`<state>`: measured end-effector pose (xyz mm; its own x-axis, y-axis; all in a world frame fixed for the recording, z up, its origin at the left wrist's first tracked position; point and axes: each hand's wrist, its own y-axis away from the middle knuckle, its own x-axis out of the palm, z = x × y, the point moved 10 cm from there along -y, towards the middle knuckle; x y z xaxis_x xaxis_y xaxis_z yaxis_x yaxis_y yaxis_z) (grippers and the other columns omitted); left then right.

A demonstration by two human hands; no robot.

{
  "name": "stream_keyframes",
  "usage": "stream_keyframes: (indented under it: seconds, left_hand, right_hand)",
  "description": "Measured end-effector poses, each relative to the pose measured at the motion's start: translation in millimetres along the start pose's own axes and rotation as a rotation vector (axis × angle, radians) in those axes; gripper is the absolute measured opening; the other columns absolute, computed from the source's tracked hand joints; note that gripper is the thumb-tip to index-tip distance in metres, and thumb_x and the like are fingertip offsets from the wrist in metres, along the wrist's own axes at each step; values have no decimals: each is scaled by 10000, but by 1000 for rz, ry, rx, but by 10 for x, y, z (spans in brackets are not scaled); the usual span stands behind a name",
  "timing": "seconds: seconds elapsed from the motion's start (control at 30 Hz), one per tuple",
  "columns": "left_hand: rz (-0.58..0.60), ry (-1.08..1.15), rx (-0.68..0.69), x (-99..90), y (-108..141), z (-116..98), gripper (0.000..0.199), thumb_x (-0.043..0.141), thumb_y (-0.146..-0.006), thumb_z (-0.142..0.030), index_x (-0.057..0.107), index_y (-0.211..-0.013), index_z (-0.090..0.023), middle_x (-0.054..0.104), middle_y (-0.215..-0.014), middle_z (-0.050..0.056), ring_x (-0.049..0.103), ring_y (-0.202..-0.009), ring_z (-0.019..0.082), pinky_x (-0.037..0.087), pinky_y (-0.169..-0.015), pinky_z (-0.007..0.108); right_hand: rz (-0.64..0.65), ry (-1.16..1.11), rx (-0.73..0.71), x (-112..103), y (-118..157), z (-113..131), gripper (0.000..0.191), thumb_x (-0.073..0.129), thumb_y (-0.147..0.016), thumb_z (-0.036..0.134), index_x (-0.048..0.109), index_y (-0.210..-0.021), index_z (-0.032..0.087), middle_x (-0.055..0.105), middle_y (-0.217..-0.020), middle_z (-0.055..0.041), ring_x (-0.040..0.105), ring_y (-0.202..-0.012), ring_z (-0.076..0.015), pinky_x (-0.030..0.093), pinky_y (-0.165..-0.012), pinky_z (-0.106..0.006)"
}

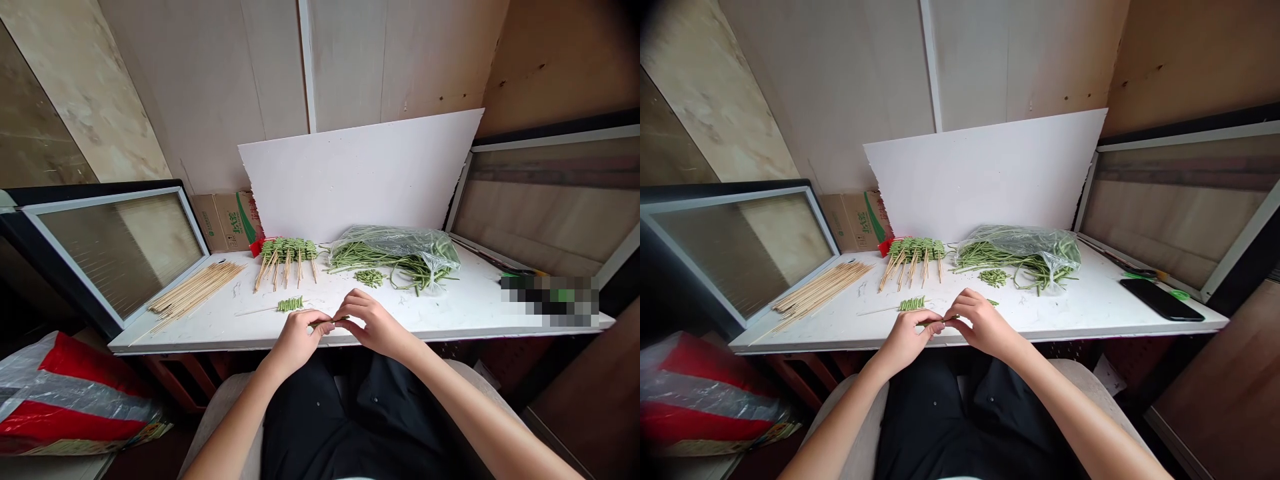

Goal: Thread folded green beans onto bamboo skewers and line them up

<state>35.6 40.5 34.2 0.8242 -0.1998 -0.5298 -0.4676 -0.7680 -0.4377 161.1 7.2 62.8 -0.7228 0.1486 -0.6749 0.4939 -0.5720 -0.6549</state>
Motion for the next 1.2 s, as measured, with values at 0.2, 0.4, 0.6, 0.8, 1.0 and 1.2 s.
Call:
stream_keyframes:
  seconds: [0.2, 0.4, 0.6, 0.8, 1.0, 1.2]
  left_hand:
    - [52, -15, 21, 74, 27, -54, 176, 666, -870, -92, 712, -730, -189, 702, -704, 1, 635, -729, 166, 487, -810, 298]
    - [132, 202, -58, 130, 61, 5, 161, 653, -878, -153, 701, -724, -163, 670, -656, 21, 626, -617, 155, 510, -643, 266]
    - [169, 318, -62, 155, 80, -16, 338, 631, -992, -376, 698, -749, -151, 678, -653, 46, 631, -577, 151, 520, -619, 271]
    - [88, 327, -119, 114, 43, 103, 419, 587, -1022, -530, 730, -959, -141, 755, -762, 82, 725, -630, 188, 566, -697, 310]
    - [80, 370, -203, 164, 36, 270, 434, 606, -1000, -571, 668, -971, -142, 769, -786, 100, 767, -673, 227, 594, -711, 335]
    - [80, 350, -189, 168, 34, 247, 429, 617, -993, -575, 663, -961, -149, 769, -778, 91, 754, -654, 208, 583, -700, 317]
  right_hand:
    - [-9, -79, 41, 98, 17, 29, 302, 564, -903, -35, 695, -886, 237, 699, -835, -45, 578, -925, -246, 457, -870, -414]
    - [-65, -348, 88, 98, 23, -9, 259, 605, -929, 36, 720, -827, 244, 683, -789, -37, 585, -900, -235, 484, -807, -376]
    - [-139, -436, 131, 16, 22, -31, 175, 687, -984, 250, 734, -816, 233, 687, -798, -55, 593, -884, -236, 497, -830, -394]
    - [-239, 24, 122, -324, 80, -495, 232, 686, -986, 433, 824, -972, 247, 690, -867, -97, 575, -895, -267, 483, -835, -432]
    - [-128, 409, 625, -341, 671, -1908, 420, 583, -998, 498, 844, -875, 194, 738, -884, -143, 611, -908, -310, 487, -829, -424]
    - [-47, 472, 826, -258, 995, -2294, 345, 612, -980, 462, 866, -987, 228, 779, -988, -129, 629, -1053, -338, 471, -884, -383]
